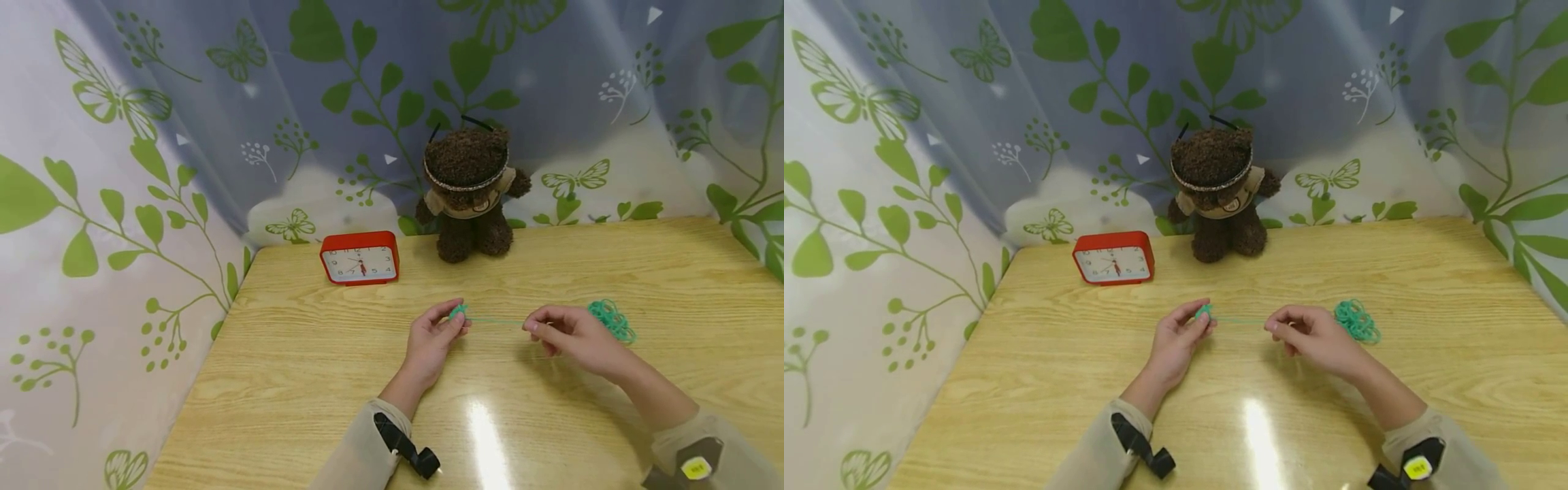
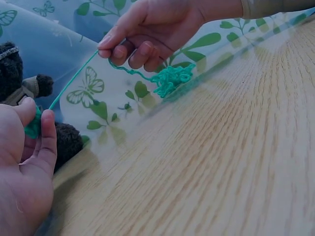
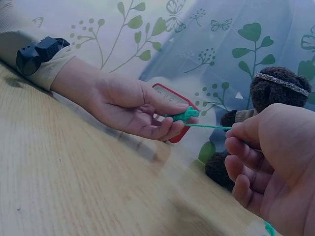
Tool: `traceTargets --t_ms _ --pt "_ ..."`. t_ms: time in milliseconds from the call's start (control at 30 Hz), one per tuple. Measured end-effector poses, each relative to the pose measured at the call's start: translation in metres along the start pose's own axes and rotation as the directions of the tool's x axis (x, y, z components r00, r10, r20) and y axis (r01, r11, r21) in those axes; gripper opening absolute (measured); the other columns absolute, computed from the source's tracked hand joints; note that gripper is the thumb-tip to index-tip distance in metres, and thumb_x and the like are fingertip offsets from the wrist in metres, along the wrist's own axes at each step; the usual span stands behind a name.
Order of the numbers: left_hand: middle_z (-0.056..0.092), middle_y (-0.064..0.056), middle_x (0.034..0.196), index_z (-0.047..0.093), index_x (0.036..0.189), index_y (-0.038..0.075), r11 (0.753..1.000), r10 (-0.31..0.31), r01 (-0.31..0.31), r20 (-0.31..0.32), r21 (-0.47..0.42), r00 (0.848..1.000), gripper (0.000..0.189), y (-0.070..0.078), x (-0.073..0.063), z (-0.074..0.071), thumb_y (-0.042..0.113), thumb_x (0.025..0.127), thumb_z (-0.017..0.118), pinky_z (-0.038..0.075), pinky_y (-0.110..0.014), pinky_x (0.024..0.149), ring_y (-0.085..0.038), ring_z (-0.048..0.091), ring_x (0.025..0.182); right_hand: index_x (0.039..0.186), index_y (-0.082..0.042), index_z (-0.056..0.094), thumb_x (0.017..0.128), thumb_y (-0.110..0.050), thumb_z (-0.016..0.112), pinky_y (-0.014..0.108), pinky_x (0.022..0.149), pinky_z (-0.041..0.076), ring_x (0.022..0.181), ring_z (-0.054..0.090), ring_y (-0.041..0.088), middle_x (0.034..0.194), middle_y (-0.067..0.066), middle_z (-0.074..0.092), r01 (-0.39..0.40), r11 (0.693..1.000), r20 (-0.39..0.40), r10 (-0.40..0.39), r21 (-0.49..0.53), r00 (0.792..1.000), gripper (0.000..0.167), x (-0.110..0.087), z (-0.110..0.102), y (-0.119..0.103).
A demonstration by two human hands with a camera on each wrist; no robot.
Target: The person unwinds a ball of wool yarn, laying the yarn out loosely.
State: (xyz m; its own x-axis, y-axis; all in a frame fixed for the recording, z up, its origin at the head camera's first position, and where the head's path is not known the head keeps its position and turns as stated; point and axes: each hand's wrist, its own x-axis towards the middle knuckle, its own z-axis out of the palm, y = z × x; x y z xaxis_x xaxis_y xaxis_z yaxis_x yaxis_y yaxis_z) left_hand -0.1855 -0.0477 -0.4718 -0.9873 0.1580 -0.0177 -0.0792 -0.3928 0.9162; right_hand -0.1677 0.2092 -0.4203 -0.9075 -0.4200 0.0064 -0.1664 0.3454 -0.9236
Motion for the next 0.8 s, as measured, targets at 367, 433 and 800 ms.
traceTargets --t_ms 367,433,800 --pt "0.071 -0.002 0.103 0.063 0.112 0.000 0.999 -0.012 0.012 0.014 0.035 1.000 0.017 -0.002 -0.001 -0.001 0.004 0.096 0.064 0.058 -0.019 0.076 -0.009 0.070 0.087 0.110 0.000 0.065 0.105 -0.015 0.052 0.033 0.055 0.050 0.067 0.055 0.021 0.085 -0.002 0.062 0.075 0.997 -0.071 -0.076 -0.022 0.995 0.021 -0.003 -0.019 -0.001" --pt "0.071 -0.001 0.101 0.064 0.111 0.001 0.999 -0.005 0.004 0.028 0.052 1.000 0.016 -0.002 -0.001 -0.002 0.006 0.096 0.065 0.058 -0.019 0.075 -0.009 0.070 0.086 0.111 -0.002 0.065 0.106 -0.016 0.051 0.032 0.056 0.050 0.068 0.055 0.021 0.087 -0.005 0.062 0.070 0.997 -0.080 -0.072 -0.022 0.994 0.020 -0.004 -0.023 -0.001" --pt "0.071 0.003 0.096 0.065 0.121 -0.008 0.998 0.022 -0.024 0.038 0.058 0.999 0.030 -0.002 -0.002 -0.002 0.006 0.095 0.067 0.060 -0.018 0.079 -0.006 0.070 0.084 0.105 -0.005 0.064 0.106 -0.022 0.052 0.030 0.055 0.048 0.069 0.053 0.018 0.086 -0.007 0.057 0.012 1.000 -0.198 -0.017 -0.026 0.980 0.020 -0.004 -0.036 0.000"
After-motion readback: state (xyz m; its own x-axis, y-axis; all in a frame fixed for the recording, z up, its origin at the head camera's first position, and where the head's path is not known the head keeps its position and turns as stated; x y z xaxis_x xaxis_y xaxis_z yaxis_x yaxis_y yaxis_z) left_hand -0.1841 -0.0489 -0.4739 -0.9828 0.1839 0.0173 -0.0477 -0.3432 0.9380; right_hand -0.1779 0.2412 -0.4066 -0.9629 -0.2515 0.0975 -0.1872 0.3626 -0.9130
